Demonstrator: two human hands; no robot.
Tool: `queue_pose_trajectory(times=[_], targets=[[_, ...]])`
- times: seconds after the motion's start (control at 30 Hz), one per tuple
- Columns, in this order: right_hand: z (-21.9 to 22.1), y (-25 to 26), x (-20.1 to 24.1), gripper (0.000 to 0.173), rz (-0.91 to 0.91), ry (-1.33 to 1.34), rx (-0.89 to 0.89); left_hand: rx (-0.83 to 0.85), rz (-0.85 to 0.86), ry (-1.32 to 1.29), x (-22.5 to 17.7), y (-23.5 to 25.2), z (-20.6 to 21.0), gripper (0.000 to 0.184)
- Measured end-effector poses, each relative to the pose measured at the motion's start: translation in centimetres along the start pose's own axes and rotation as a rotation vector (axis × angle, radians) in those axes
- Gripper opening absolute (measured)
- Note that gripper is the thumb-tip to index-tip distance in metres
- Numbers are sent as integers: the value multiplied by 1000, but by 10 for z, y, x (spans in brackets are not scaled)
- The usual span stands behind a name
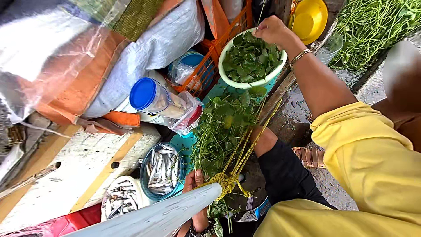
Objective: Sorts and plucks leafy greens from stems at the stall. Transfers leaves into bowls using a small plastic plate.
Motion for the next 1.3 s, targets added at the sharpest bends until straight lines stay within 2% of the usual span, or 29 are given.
queue_pose_trajectory(times=[0.17, 0.23, 0.37, 0.53, 0.6, 0.7, 0.77, 0.87, 0.93, 0.97, 1.0, 1.07, 1.2, 1.3], targets=[[-5, -12, 0, 35, -75, 13, -52, 14, -34, 25, 10, 5, -12, 16], [2, -13, -7, 38, -78, 140, -44, 14, -33, 36, 9, 7, -14, 17], [2, -21, -9, 61, -49, 493, -5, 6, -21, 83, 4, 5, -13, 18], [-12, -24, -20, 55, -177, 785, -86, 6, 2, 32, 10, 2, -14, 17], [-15, -33, -33, 48, -161, 855, -170, 4, -6, 12, 12, 3, -13, 14], [-20, -67, -60, 35, -64, 707, -312, -3, -23, -9, 14, 5, -13, 12], [-11, -96, -85, 28, -35, 507, -268, -5, -21, 6, 14, 4, -12, 13], [26, -140, -122, 25, 86, 164, -7, 8, -25, 16, 12, 2, -8, 15], [49, -166, -122, 35, 346, 49, 209, 24, -18, 3, 10, 2, -7, 16], [59, -171, -125, 38, 401, 4, 262, 28, -18, -7, 9, 2, -7, 16], [71, -169, -135, 39, 360, -43, 256, 32, -21, -22, 8, 2, -6, 15], [91, -156, -163, 31, 167, -110, 114, 30, -22, -41, 8, 2, -6, 13], [96, -147, -166, 18, 166, -156, 100, 14, -23, -55, 13, 0, -5, 13], [77, -146, -145, 18, 114, -49, 23, 6, -35, -59, 14, 0, -5, 12]])
Point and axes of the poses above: each hand's wrist, its own y-axis towards the middle knuckle, its own z-axis out of the palm, x = y × z, the point moved 7 cm from there along y, towards the middle knuckle, and after that the axes turned 3 degrees about y, right-handed, at the moved point
